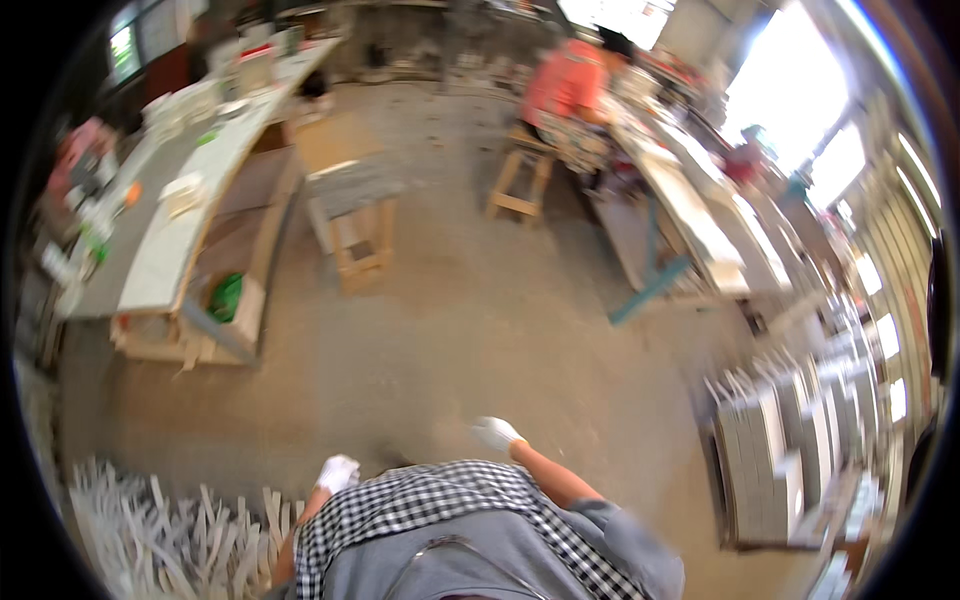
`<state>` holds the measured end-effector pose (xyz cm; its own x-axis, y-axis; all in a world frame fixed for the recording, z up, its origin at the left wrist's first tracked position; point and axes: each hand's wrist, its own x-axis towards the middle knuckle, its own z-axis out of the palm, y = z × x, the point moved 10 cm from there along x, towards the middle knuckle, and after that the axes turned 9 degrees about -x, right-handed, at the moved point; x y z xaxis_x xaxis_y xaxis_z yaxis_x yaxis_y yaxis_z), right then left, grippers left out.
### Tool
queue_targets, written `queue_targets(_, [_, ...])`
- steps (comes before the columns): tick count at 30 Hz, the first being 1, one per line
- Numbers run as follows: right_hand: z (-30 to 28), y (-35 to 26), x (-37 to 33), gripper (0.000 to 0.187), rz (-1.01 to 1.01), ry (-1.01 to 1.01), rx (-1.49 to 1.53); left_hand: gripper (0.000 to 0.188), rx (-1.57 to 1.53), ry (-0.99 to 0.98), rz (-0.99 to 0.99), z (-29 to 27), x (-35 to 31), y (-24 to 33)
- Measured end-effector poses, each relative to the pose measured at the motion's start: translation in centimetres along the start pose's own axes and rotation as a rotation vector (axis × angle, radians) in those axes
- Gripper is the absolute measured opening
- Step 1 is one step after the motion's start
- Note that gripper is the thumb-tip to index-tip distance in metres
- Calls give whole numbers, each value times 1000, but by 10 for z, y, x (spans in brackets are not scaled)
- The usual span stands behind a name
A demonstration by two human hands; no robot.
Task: The person repeatedly picks up white rectangular tiles from a table, wipes them with a green sponge, and stacks them. The person also moves stacks of tiles to a nearby rack and returns to continue stacking on the table.
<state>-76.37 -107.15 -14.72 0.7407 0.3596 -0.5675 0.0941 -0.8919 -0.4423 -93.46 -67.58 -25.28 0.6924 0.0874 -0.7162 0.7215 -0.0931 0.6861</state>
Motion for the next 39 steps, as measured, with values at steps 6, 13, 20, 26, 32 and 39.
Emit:
queue_targets(6, [26, 75, 73, 29, -227, 211, -229, 11, -173, 6, -46, -66, 22, 162])
queue_targets(13, [14, 7, 186, 30, -98, -183, -466, 14, -349, -13, 38, -103, 71, 243])
queue_targets(20, [-19, -71, 353, 27, -305, -335, -842, 18, -420, 100, 114, -218, 116, 319])
queue_targets(26, [-130, -289, 554, 18, -773, 65, -981, 11, -781, 308, 265, -345, 112, 373])
queue_targets(32, [-220, -534, 588, 41, -491, -183, 170, 32, -721, 374, 288, -435, 150, 428])
queue_targets(39, [-225, -660, 596, 42, -489, -376, 166, 15, -1035, 456, 457, -574, 219, 493])
